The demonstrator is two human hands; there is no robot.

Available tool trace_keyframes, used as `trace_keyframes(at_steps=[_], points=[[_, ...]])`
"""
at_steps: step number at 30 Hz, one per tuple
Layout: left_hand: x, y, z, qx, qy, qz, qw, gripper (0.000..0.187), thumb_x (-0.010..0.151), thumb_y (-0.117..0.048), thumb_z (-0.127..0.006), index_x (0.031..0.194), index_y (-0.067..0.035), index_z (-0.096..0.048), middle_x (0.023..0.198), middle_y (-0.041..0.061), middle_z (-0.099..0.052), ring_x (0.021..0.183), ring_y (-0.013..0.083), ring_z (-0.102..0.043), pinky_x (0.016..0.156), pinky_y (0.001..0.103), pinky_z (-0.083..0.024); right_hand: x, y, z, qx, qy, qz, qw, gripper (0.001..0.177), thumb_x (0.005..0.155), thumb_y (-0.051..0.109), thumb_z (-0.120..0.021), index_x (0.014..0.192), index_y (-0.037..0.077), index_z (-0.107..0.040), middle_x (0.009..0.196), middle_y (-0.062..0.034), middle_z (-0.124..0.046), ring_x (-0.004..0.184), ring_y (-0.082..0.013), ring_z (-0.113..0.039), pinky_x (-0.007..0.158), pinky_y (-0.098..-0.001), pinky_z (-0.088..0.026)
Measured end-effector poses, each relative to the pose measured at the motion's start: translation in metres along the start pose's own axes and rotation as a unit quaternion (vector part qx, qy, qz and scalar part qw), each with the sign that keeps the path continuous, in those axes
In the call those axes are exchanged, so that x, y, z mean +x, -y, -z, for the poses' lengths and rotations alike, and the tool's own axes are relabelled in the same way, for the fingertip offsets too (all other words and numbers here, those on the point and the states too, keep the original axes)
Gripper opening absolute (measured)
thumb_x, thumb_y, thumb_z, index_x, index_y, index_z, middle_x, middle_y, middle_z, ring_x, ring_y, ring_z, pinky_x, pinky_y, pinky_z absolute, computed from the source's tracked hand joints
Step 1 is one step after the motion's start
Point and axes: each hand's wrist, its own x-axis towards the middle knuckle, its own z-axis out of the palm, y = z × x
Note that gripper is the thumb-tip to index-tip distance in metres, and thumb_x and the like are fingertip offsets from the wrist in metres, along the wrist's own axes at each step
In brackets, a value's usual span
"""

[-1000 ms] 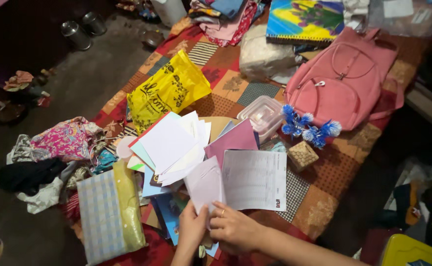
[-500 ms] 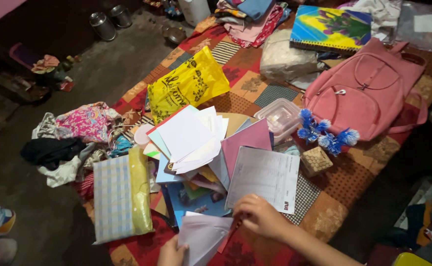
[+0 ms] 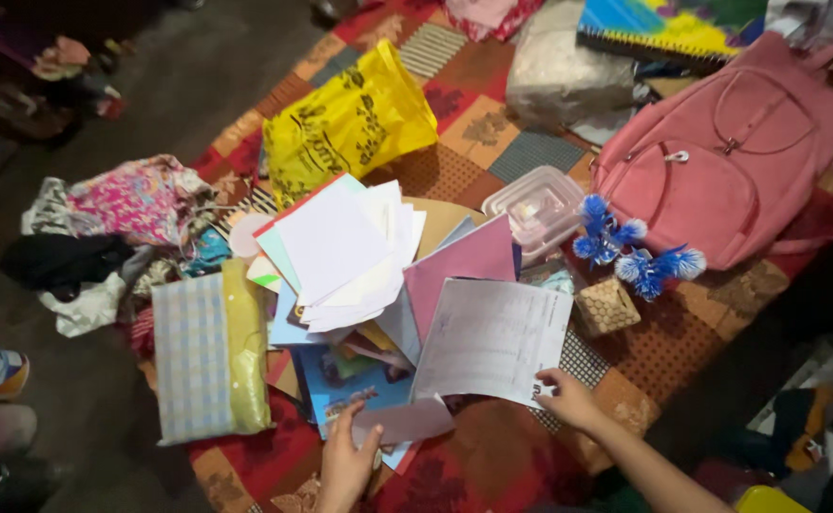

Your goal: The person spreads a newspaper on a table, wipes it with a cloth, and then organizes various items including papers, a pink backpack, and books. The person places the backpack on the newspaper and arranges the books and papers on the table.

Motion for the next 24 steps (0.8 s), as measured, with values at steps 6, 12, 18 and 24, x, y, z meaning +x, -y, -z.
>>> trace_keyframes(at_steps=[6, 12, 18, 24], points=[[0.042, -0.081, -0.017, 0.015, 0.015, -0.041, 0.999, 0.056, 0.084, -0.021, -0.076, 0.133, -0.004, -0.058, 0.138, 0.022, -0.059, 0.128, 0.0384, -0.057, 0.106, 0.042, -0.045, 0.060, -0.077, 0.010, -0.067, -0.015, -0.057, 0.996, 0.060, 0.076, 0.025, -0.084, 0.125, 0.000, -0.062, 0.115, -0.0186, -0.073, 0.106, -0.0295, -0.071, 0.093, -0.0383, -0.058], [0.079, -0.126, -0.031, 0.039, 0.019, 0.003, 0.999, 0.068, 0.082, -0.025, -0.078, 0.139, -0.001, -0.051, 0.138, 0.023, -0.056, 0.128, 0.0390, -0.055, 0.106, 0.044, -0.044, 0.111, -0.085, -0.006, 0.118, -0.047, -0.063, 0.990, 0.068, 0.074, 0.014, -0.080, 0.134, 0.001, -0.052, 0.115, -0.0161, -0.070, 0.100, -0.0270, -0.071, 0.089, -0.0386, -0.055], [0.096, -0.134, -0.055, 0.048, -0.049, 0.029, 0.997, 0.069, 0.074, -0.022, -0.085, 0.130, 0.001, -0.051, 0.124, 0.023, -0.059, 0.115, 0.0384, -0.059, 0.098, 0.045, -0.048, 0.127, -0.077, -0.002, 0.379, -0.056, -0.126, 0.915, 0.044, 0.085, -0.001, -0.068, 0.129, 0.000, -0.061, 0.113, -0.0177, -0.073, 0.097, -0.0248, -0.070, 0.084, -0.0359, -0.057], [0.103, -0.111, -0.070, -0.054, -0.099, 0.095, 0.989, 0.084, 0.070, -0.014, -0.088, 0.132, 0.002, -0.033, 0.117, 0.021, -0.061, 0.103, 0.0297, -0.065, 0.088, 0.039, -0.053, 0.092, -0.047, 0.021, 0.405, -0.058, -0.074, 0.909, 0.048, 0.088, 0.004, -0.068, 0.134, 0.003, -0.057, 0.114, -0.0151, -0.074, 0.096, -0.0216, -0.070, 0.081, -0.0357, -0.057]])
